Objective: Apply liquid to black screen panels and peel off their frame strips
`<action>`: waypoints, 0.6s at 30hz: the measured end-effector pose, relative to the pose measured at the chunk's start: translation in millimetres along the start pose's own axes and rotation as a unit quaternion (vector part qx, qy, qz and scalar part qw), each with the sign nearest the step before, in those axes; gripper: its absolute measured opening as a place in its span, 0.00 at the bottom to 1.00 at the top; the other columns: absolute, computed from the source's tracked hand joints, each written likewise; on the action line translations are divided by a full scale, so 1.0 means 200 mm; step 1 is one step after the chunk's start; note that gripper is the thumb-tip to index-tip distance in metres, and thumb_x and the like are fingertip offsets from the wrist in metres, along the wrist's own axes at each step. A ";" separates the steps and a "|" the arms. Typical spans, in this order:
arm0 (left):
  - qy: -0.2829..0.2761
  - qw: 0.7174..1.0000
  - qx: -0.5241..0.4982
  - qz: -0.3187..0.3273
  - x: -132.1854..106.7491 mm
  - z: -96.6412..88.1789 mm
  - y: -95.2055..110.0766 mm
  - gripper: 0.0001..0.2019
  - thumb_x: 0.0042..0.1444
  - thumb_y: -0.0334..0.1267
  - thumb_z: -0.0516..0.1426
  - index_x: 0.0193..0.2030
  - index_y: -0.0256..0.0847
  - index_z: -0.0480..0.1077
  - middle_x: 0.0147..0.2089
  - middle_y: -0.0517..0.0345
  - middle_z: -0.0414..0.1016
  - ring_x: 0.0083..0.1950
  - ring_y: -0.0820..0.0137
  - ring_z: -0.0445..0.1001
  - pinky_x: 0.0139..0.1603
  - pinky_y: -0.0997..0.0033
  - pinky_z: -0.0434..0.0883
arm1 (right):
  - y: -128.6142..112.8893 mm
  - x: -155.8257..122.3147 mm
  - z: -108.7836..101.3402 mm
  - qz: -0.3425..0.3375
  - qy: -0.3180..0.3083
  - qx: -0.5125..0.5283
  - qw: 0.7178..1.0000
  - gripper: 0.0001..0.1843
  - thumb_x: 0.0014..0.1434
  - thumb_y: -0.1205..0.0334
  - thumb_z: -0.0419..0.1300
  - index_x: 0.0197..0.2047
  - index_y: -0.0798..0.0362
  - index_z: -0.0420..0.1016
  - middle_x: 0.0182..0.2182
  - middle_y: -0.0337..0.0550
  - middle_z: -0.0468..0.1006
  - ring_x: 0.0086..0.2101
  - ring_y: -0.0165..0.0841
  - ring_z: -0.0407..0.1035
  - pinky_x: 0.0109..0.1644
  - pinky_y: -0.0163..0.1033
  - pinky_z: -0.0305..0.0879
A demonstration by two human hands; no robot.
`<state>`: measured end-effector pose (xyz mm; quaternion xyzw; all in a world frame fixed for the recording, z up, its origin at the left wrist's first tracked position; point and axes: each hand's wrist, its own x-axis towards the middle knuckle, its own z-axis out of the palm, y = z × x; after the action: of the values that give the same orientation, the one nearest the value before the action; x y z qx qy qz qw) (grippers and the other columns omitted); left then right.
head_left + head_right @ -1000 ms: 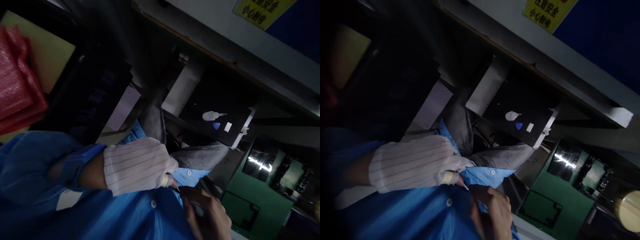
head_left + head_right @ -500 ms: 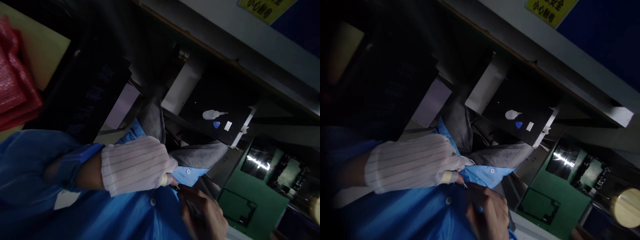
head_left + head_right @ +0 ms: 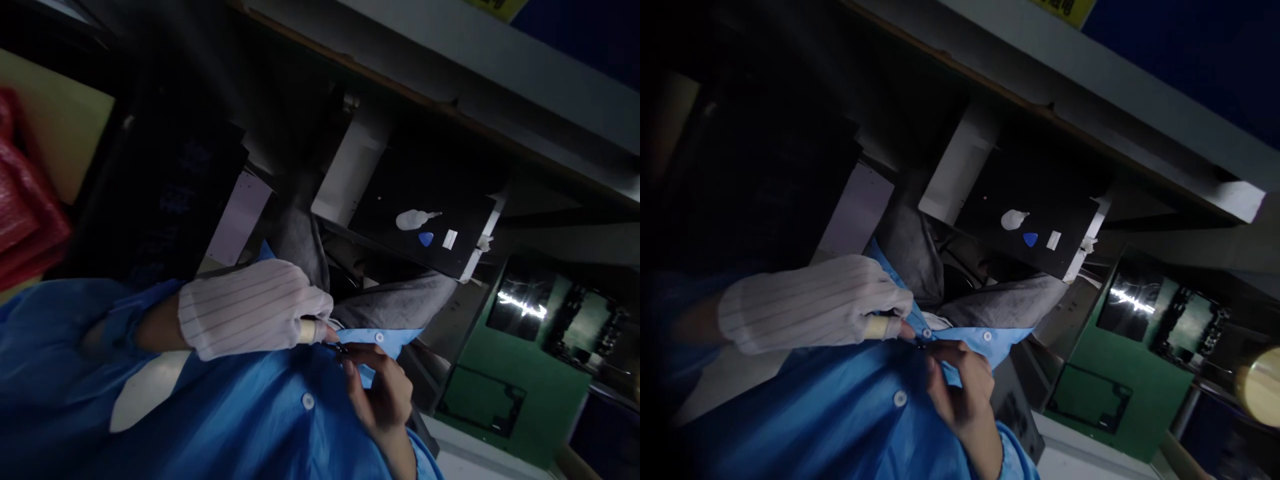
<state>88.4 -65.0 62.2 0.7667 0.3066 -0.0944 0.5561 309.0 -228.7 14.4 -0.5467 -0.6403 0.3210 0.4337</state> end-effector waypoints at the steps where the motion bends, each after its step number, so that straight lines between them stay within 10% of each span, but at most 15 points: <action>1: -0.015 1.000 0.002 -0.015 0.00 -0.01 0.01 0.23 0.82 0.46 0.63 0.32 0.38 0.78 0.29 0.63 0.79 0.29 0.74 0.73 0.32 0.68 0.65 | 0.00 0.00 0.02 -0.005 0.013 -0.003 1.000 0.11 0.77 0.73 0.63 0.53 0.47 0.82 0.37 0.43 0.92 0.32 0.36 0.89 0.38 0.36 0.84; 12: -0.013 0.995 0.011 -0.099 -0.01 -0.07 -0.01 0.16 0.72 0.32 0.64 0.29 0.38 0.74 0.24 0.66 0.69 0.29 0.76 0.67 0.33 0.73 0.58 | 0.00 0.00 0.11 0.000 0.067 0.013 0.998 0.10 0.77 0.73 0.64 0.53 0.48 0.80 0.37 0.43 0.92 0.34 0.34 0.89 0.40 0.34 0.86; 18: -0.011 0.996 -0.009 -0.094 -0.02 -0.05 -0.08 0.20 0.78 0.42 0.64 0.32 0.38 0.76 0.24 0.67 0.69 0.26 0.77 0.65 0.31 0.74 0.56 | 0.01 0.00 0.14 0.025 0.089 0.028 0.995 0.11 0.76 0.75 0.64 0.52 0.49 0.81 0.37 0.43 0.91 0.33 0.35 0.88 0.38 0.35 0.86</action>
<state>75.0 -55.0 54.8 0.7285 0.3716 -0.1517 0.5552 283.5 -227.6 1.0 -0.5769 -0.5759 0.2995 0.4958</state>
